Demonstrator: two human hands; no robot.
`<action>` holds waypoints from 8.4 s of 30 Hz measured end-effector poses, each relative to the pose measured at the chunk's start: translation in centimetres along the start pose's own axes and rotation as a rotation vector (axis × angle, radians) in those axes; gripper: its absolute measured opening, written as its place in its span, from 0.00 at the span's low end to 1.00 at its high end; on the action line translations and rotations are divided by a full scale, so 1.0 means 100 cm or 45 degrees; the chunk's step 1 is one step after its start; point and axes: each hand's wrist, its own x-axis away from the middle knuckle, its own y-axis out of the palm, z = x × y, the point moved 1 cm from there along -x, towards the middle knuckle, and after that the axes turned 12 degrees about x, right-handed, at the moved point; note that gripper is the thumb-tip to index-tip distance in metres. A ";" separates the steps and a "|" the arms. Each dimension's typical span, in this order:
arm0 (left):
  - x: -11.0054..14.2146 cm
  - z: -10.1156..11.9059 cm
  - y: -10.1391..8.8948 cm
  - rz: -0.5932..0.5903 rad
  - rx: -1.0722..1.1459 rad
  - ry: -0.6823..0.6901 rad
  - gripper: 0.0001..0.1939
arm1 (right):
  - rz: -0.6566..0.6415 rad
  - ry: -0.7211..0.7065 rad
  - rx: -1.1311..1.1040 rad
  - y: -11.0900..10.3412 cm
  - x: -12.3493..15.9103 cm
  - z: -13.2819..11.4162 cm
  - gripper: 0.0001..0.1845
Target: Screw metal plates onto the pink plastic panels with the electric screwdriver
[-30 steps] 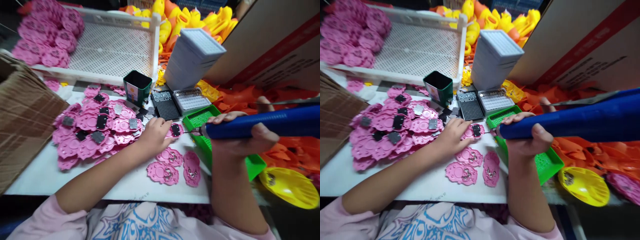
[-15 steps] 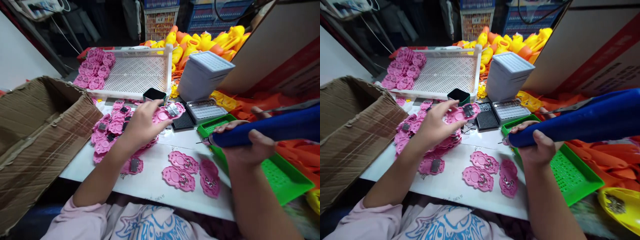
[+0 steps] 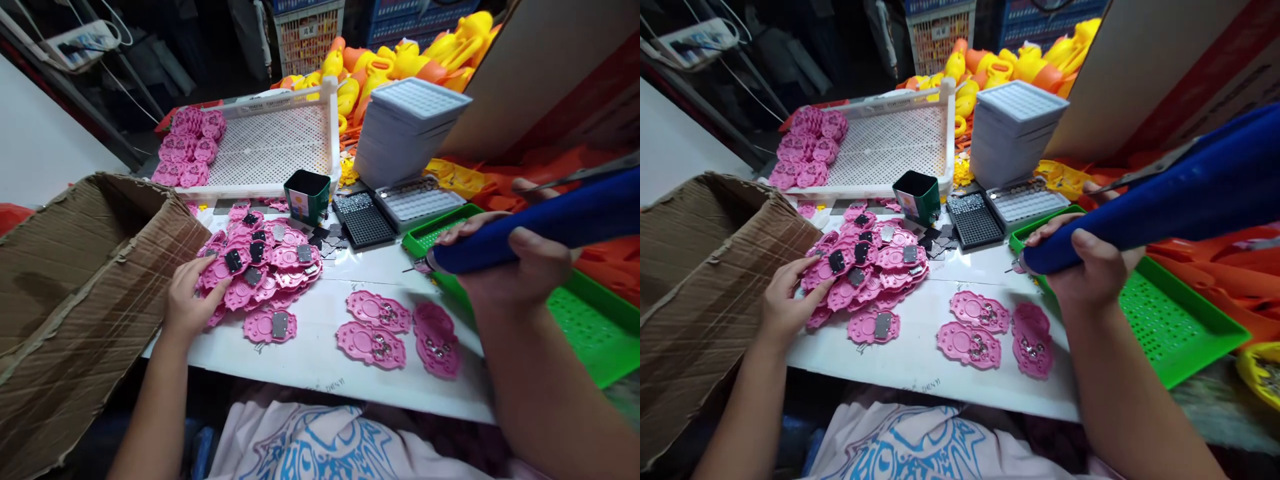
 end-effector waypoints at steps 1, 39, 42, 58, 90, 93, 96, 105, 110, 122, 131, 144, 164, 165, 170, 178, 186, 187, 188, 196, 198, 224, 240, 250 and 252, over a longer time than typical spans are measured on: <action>0.002 -0.002 0.000 -0.008 -0.002 0.021 0.18 | -0.007 -0.011 -0.011 0.000 0.000 0.001 0.19; 0.027 0.175 0.149 -1.157 -0.143 0.358 0.41 | -0.010 -0.094 -0.027 -0.005 -0.007 0.007 0.12; 0.019 0.178 0.148 -1.120 -0.143 0.394 0.41 | -0.008 -0.104 -0.055 -0.006 -0.008 0.007 0.13; -0.113 0.152 0.171 -0.942 -0.530 0.283 0.13 | 0.002 -0.077 -0.039 -0.009 -0.012 0.013 0.18; -0.039 0.175 0.167 -0.749 0.356 0.724 0.12 | -0.007 -0.035 -0.082 -0.010 -0.010 0.009 0.20; -0.037 0.173 0.170 -0.797 0.323 0.749 0.12 | -0.033 -0.062 -0.063 -0.012 -0.011 0.013 0.22; -0.037 0.171 0.168 -0.833 0.301 0.700 0.12 | -0.058 -0.110 -0.062 -0.014 -0.012 0.016 0.22; -0.042 0.165 0.175 -0.860 0.469 0.594 0.12 | -0.014 -0.076 -0.128 -0.012 -0.012 0.012 0.23; -0.044 0.166 0.176 -0.846 0.507 0.553 0.12 | -0.043 -0.066 -0.067 -0.011 -0.010 0.010 0.21; -0.042 0.162 0.178 -0.821 0.552 0.589 0.07 | -0.054 -0.017 0.051 -0.014 -0.007 0.004 0.16; -0.043 0.160 0.179 -0.876 0.611 0.508 0.07 | -0.140 0.017 0.072 -0.011 -0.007 -0.002 0.21; -0.044 0.160 0.178 -0.889 0.604 0.518 0.08 | -0.082 0.120 0.117 -0.010 -0.008 -0.007 0.16; -0.036 0.155 0.182 -0.859 0.816 0.460 0.07 | -0.034 -0.029 0.010 0.026 -0.038 0.002 0.10; -0.035 0.155 0.183 -0.863 0.824 0.454 0.08 | -0.025 -0.046 0.021 0.033 -0.045 0.006 0.10; -0.030 0.152 0.187 -0.821 0.848 0.449 0.09 | 0.064 -0.059 0.078 0.067 -0.084 0.041 0.13; -0.022 0.150 0.190 -0.782 0.847 0.385 0.09 | 0.126 -0.055 0.172 0.085 -0.113 0.071 0.15; -0.020 0.151 0.189 -0.808 0.801 0.381 0.08 | 0.125 -0.053 0.178 0.082 -0.109 0.074 0.16; -0.019 0.150 0.189 -0.804 0.796 0.386 0.09 | 0.124 -0.055 0.181 0.082 -0.109 0.075 0.16; -0.019 0.150 0.189 -0.800 0.792 0.391 0.09 | 0.124 -0.058 0.181 0.081 -0.109 0.076 0.16; -0.019 0.150 0.189 -0.797 0.786 0.394 0.08 | 0.111 -0.070 0.179 0.082 -0.107 0.079 0.16; -0.019 0.150 0.189 -0.801 0.785 0.393 0.07 | 0.116 -0.069 0.180 0.082 -0.108 0.080 0.16; -0.022 0.148 0.189 -0.812 0.799 0.438 0.07 | -0.149 -0.006 0.105 0.028 -0.031 -0.010 0.10; -0.021 0.149 0.188 -0.797 0.800 0.405 0.05 | -0.452 0.175 0.137 0.013 -0.007 -0.006 0.14; -0.021 0.150 0.188 -0.807 0.783 0.408 0.05 | -0.452 0.209 0.158 0.014 -0.005 -0.003 0.22; -0.020 0.150 0.188 -0.809 0.778 0.414 0.04 | -0.464 0.191 0.121 0.014 -0.006 -0.003 0.17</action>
